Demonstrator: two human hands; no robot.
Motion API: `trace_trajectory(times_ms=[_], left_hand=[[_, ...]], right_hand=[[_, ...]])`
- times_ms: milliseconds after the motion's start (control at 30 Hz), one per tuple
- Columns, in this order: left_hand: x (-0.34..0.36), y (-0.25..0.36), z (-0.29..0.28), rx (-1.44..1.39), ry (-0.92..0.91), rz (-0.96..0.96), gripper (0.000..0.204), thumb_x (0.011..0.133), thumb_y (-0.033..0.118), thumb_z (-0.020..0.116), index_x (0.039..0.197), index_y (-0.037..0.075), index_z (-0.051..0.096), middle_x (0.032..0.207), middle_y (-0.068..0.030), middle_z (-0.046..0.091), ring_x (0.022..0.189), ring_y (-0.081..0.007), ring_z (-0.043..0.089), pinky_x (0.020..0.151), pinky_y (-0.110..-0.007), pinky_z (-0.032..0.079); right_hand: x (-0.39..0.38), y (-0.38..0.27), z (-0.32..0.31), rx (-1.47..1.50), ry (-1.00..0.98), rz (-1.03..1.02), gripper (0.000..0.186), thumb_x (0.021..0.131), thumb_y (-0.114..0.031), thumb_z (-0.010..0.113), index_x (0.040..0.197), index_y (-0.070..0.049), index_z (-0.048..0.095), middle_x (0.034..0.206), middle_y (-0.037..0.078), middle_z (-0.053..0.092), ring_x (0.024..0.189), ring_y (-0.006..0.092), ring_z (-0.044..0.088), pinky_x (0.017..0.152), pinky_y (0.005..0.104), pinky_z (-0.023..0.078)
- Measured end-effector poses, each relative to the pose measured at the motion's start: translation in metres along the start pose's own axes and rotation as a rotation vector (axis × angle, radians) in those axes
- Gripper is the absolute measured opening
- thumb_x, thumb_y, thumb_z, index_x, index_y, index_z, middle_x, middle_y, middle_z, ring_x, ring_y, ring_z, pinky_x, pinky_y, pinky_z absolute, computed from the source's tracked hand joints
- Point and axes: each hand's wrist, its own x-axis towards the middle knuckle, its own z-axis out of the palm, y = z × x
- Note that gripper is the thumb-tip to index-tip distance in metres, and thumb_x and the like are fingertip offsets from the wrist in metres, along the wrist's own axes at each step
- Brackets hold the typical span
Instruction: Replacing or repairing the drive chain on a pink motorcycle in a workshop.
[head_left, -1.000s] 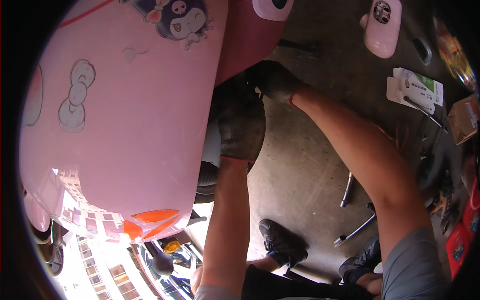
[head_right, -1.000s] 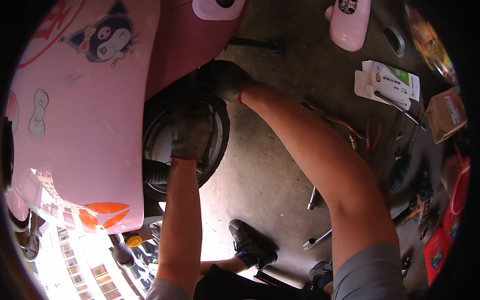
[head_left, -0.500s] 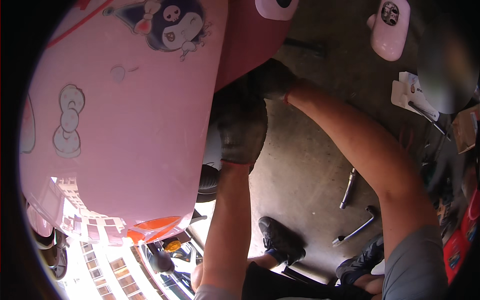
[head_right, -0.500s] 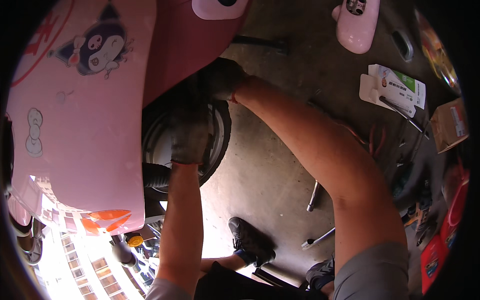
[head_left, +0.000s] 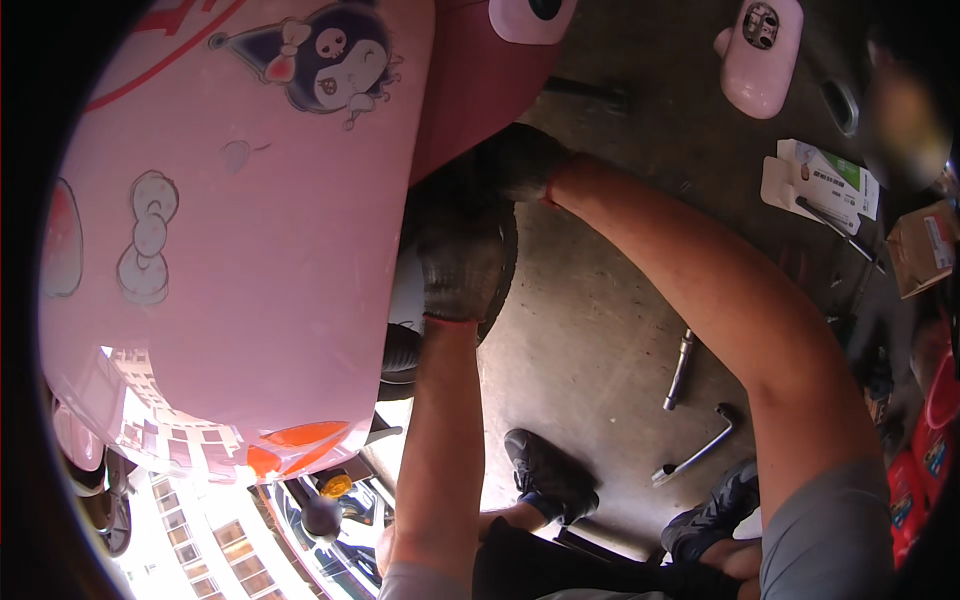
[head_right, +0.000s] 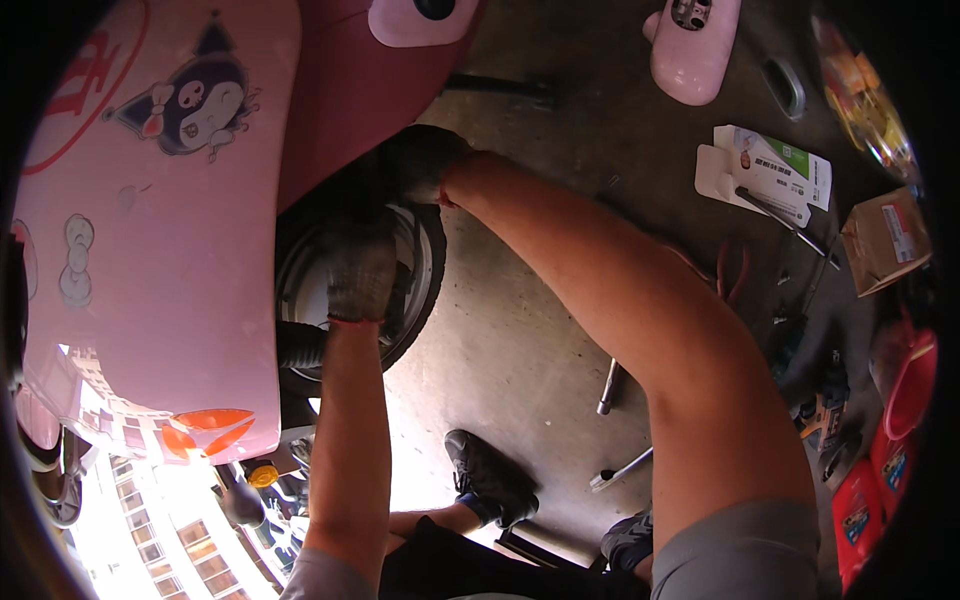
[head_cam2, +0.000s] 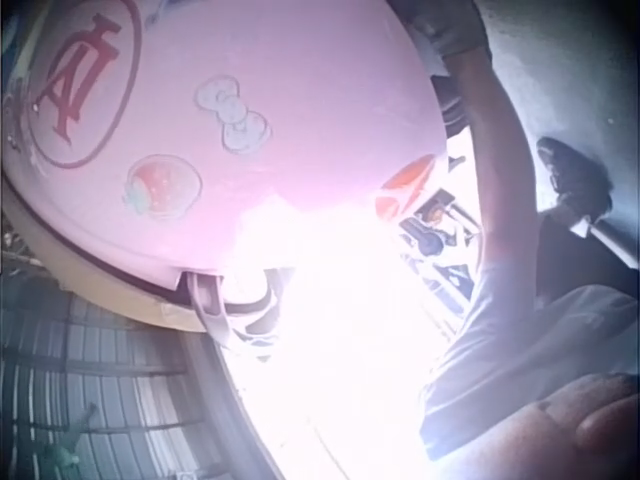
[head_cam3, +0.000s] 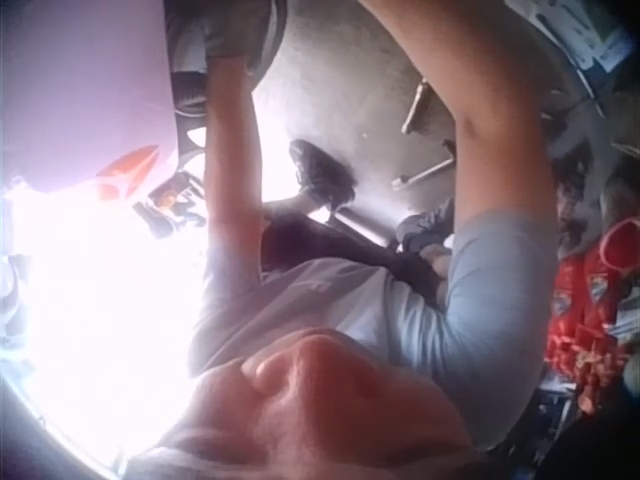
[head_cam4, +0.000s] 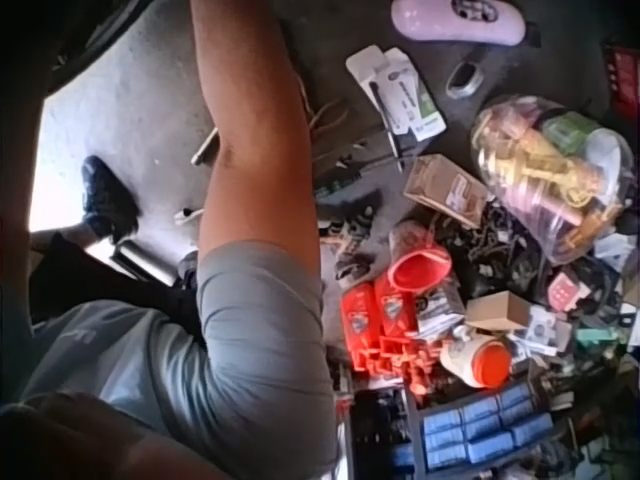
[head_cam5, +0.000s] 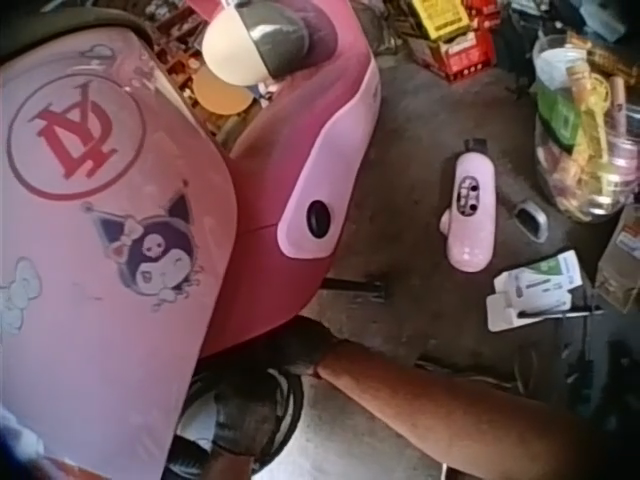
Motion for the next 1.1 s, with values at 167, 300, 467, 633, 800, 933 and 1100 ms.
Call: trace_trajectory(times_ms=[167, 300, 467, 633, 800, 933, 1100], left_hand=[[-0.005, -0.003, -0.004, 0.157, -0.053, -0.015, 0.016, 0.077, 0.011, 0.059, 0.088, 0.001, 0.064, 0.085, -0.0154, 0.062, 0.071, -0.0283, 0.06, 0.067, -0.039, 0.049], [-0.005, 0.004, 0.001, 0.116, -0.1, -0.082, 0.023, 0.078, 0.01, 0.058, 0.096, -0.003, 0.061, 0.093, -0.0184, 0.06, 0.076, -0.0297, 0.059, 0.071, -0.039, 0.048], [-0.01, 0.001, 0.001, 0.002, -0.03, -0.068, 0.026, 0.08, 0.009, 0.056, 0.101, -0.005, 0.058, 0.1, -0.0213, 0.058, 0.085, -0.0315, 0.059, 0.074, -0.04, 0.047], [-0.019, -0.008, 0.009, -0.001, 0.012, -0.042, 0.024, 0.078, 0.01, 0.058, 0.098, -0.003, 0.06, 0.087, -0.0184, 0.06, 0.076, -0.0317, 0.06, 0.069, -0.041, 0.048], [-0.025, -0.001, 0.01, 0.079, -0.157, -0.039, 0.019, 0.074, 0.009, 0.059, 0.091, 0.001, 0.063, 0.08, -0.0149, 0.061, 0.074, -0.03, 0.061, 0.063, -0.038, 0.048], [-0.025, -0.006, 0.012, 0.064, -0.133, -0.053, 0.015, 0.071, 0.009, 0.06, 0.085, 0.003, 0.064, 0.081, -0.0141, 0.061, 0.072, -0.0287, 0.06, 0.063, -0.037, 0.048], [-0.046, -0.027, 0.049, 0.116, 0.138, -0.04, 0.01, 0.07, 0.008, 0.06, 0.078, 0.003, 0.064, 0.076, -0.0132, 0.061, 0.07, -0.0288, 0.06, 0.064, -0.039, 0.048]], right_hand=[[-0.02, -0.033, -0.009, -0.175, -0.118, -0.048, 0.029, 0.089, -0.011, 0.053, 0.116, -0.003, 0.057, 0.104, 0.009, 0.064, 0.088, 0.0141, 0.059, 0.075, 0.0274, 0.047], [-0.019, 0.004, 0.005, -0.098, 0.086, -0.145, 0.024, 0.089, -0.009, 0.051, 0.11, -0.002, 0.058, 0.098, 0.008, 0.065, 0.083, 0.0141, 0.06, 0.069, 0.0281, 0.048], [-0.02, -0.023, -0.008, 0.039, 0.069, -0.08, 0.02, 0.087, -0.005, 0.049, 0.105, 0.0, 0.057, 0.088, 0.008, 0.062, 0.076, 0.0124, 0.06, 0.064, 0.027, 0.048], [-0.022, -0.04, -0.015, 0.758, 0.027, 0.385, 0.013, 0.092, -0.015, 0.047, 0.089, -0.007, 0.056, 0.075, 0.007, 0.059, 0.054, 0.0102, 0.054, 0.04, 0.0234, 0.04], [-0.009, -0.018, 0.004, 0.591, 0.145, 0.116, 0.02, 0.094, -0.018, 0.047, 0.095, -0.003, 0.059, 0.08, 0.008, 0.06, 0.065, 0.012, 0.058, 0.052, 0.026, 0.045], [-0.01, -0.005, 0.013, 0.187, 0.151, -0.044, 0.024, 0.094, -0.017, 0.046, 0.104, 0.001, 0.06, 0.09, 0.008, 0.063, 0.081, 0.0141, 0.06, 0.069, 0.0282, 0.048], [-0.004, -0.009, 0.023, -0.163, 0.123, -0.209, 0.027, 0.093, -0.015, 0.045, 0.114, -0.001, 0.056, 0.108, 0.01, 0.061, 0.095, 0.0155, 0.059, 0.081, 0.0268, 0.045]])
